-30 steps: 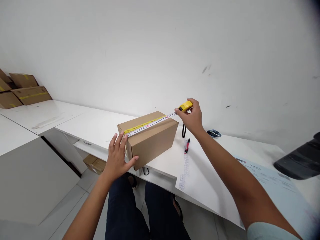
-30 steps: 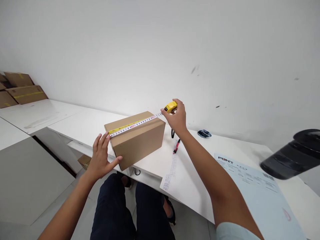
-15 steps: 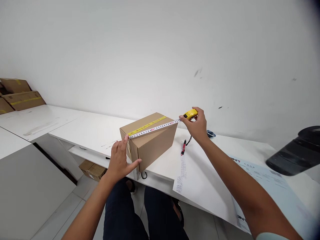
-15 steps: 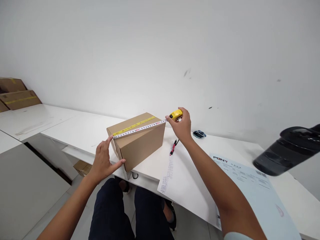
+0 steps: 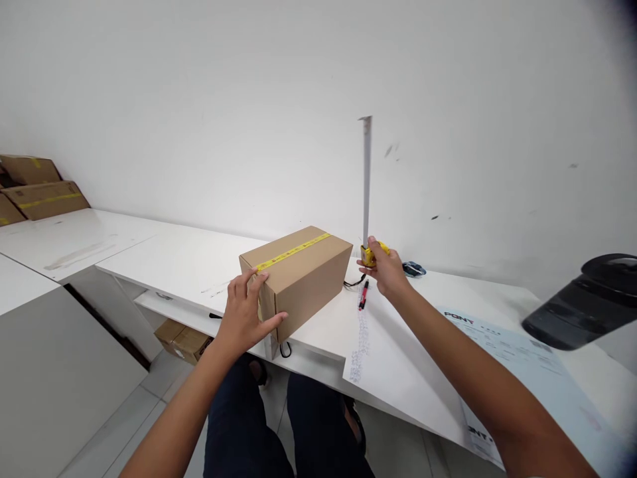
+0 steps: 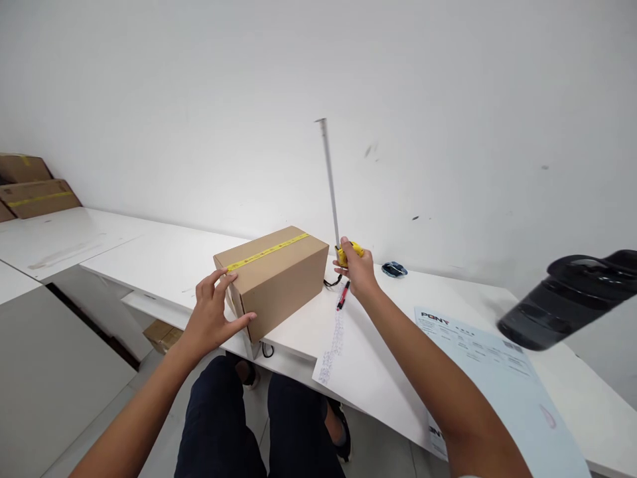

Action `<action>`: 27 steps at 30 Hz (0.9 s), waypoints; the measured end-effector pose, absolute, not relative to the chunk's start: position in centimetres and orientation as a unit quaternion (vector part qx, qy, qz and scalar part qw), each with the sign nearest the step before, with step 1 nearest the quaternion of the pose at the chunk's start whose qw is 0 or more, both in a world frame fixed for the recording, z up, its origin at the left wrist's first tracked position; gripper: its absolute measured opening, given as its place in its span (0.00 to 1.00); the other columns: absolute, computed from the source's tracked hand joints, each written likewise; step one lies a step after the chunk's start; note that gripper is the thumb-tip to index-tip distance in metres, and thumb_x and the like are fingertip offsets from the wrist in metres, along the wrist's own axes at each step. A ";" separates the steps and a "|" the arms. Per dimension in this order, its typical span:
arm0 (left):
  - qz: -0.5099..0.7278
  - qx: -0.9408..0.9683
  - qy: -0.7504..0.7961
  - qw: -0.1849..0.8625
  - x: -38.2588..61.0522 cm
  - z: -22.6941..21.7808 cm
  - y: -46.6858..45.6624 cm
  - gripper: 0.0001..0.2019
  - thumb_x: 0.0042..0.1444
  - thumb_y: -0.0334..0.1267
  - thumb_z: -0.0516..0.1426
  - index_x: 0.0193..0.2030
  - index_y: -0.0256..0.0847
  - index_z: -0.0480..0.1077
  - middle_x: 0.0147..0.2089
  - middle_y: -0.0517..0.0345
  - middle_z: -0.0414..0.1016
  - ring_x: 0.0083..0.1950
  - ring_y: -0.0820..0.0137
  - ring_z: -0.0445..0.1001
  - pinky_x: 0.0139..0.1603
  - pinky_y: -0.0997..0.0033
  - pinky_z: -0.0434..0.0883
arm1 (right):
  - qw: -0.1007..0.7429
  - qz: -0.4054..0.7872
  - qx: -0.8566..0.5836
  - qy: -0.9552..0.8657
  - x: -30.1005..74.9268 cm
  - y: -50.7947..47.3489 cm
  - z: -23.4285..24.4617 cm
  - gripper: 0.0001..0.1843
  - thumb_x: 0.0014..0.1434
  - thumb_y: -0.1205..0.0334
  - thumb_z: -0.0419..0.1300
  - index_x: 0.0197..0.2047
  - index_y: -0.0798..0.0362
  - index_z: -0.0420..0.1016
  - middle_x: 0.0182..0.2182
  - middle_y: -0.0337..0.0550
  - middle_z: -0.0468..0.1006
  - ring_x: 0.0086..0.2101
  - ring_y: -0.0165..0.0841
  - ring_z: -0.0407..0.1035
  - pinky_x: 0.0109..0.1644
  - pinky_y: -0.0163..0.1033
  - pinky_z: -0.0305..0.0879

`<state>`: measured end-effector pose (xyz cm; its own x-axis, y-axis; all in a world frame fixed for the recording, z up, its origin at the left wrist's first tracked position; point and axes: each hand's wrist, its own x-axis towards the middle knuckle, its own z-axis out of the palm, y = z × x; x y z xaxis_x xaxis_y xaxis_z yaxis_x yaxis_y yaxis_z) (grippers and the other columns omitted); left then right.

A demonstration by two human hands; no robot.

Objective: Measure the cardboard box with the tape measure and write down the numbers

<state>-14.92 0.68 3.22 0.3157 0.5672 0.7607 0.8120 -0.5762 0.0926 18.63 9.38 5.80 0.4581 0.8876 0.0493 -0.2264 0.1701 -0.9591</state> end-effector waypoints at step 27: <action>-0.404 -0.637 -0.646 -0.114 -18.4 11.4 9.3 0.35 0.56 0.64 0.58 0.63 0.46 0.61 0.67 0.45 0.69 0.63 0.49 0.72 0.59 0.53 0.71 | 0.615 0.203 -0.561 -0.516 14.0 9.7 3.5 0.37 0.60 0.39 0.58 0.66 0.50 0.68 0.56 0.56 0.68 0.50 0.46 0.70 0.43 0.49 0.76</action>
<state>-18.42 9.30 11.41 -0.1618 0.9156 0.3680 0.7318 -0.1389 0.6672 14.03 9.68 3.48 0.3853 0.8286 0.4061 0.3294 0.2876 -0.8993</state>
